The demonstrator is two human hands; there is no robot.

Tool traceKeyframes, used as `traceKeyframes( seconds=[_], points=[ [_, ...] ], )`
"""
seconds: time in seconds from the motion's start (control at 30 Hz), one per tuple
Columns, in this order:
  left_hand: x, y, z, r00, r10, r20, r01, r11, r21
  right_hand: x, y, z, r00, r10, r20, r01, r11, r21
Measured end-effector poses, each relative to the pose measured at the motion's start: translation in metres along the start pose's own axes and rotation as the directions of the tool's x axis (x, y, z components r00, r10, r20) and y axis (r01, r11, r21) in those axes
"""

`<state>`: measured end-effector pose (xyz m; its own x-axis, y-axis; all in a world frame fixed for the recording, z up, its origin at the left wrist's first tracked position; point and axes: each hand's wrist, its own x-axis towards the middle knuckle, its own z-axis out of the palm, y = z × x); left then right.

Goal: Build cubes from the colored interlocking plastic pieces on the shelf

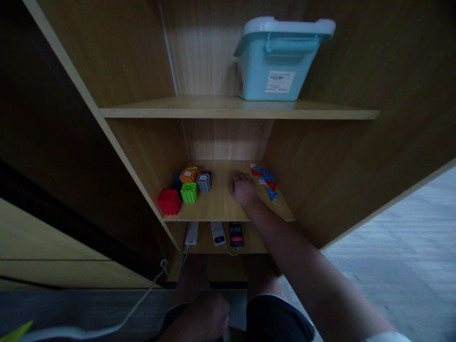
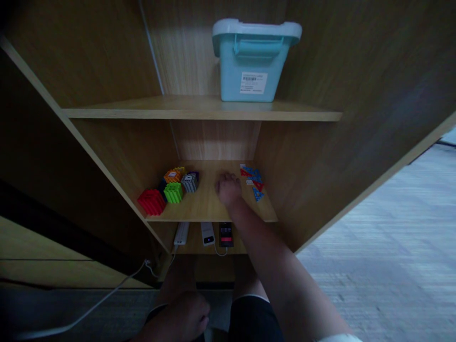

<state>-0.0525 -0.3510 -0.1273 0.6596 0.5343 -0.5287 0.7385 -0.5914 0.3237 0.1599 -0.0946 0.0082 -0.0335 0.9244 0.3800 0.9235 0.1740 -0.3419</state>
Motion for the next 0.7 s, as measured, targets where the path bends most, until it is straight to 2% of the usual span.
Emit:
traceKeyframes(
  seconds=[0.13,0.2,0.27,0.33,0.43,0.47,0.53,0.63,0.7],
  points=[
    [-0.017,0.023,-0.05,0.984,0.028,-0.178,-0.041,0.996,-0.074,0.0,0.013,0.001,0.989,0.132,-0.065,-0.131,0.991,0.026],
    [-0.024,0.031,-0.077,0.933,0.061,-0.356,-0.087,0.995,-0.057,0.001,0.016,0.005,0.985,0.146,-0.09,-0.143,0.989,0.032],
    [-0.022,0.034,-0.102,0.84,0.122,-0.529,-0.179,0.982,-0.058,0.003,0.016,0.006,0.982,0.162,-0.097,-0.161,0.987,0.013],
    [-0.012,0.033,-0.125,0.706,0.179,-0.685,-0.283,0.958,-0.042,0.004,0.015,0.005,0.974,0.214,-0.077,-0.218,0.975,-0.039],
    [0.015,0.026,-0.161,0.485,0.129,-0.865,-0.333,0.942,-0.046,0.004,0.017,-0.003,0.953,0.3,-0.027,-0.301,0.941,-0.154],
    [0.026,0.023,-0.174,0.451,0.101,-0.887,-0.328,0.943,-0.059,0.004,0.018,-0.006,0.95,0.313,-0.018,-0.311,0.932,-0.186],
    [0.047,0.019,-0.201,0.419,0.054,-0.906,-0.312,0.946,-0.088,0.006,0.023,-0.011,0.947,0.322,-0.013,-0.317,0.922,-0.22],
    [0.077,0.012,-0.24,0.465,0.003,-0.886,-0.256,0.958,-0.131,0.008,0.031,-0.013,0.941,0.338,0.004,-0.329,0.917,-0.227],
    [0.095,0.004,-0.26,0.502,-0.031,-0.864,-0.16,0.979,-0.128,0.01,0.034,-0.013,0.944,0.328,0.028,-0.313,0.92,-0.234]
  ],
)
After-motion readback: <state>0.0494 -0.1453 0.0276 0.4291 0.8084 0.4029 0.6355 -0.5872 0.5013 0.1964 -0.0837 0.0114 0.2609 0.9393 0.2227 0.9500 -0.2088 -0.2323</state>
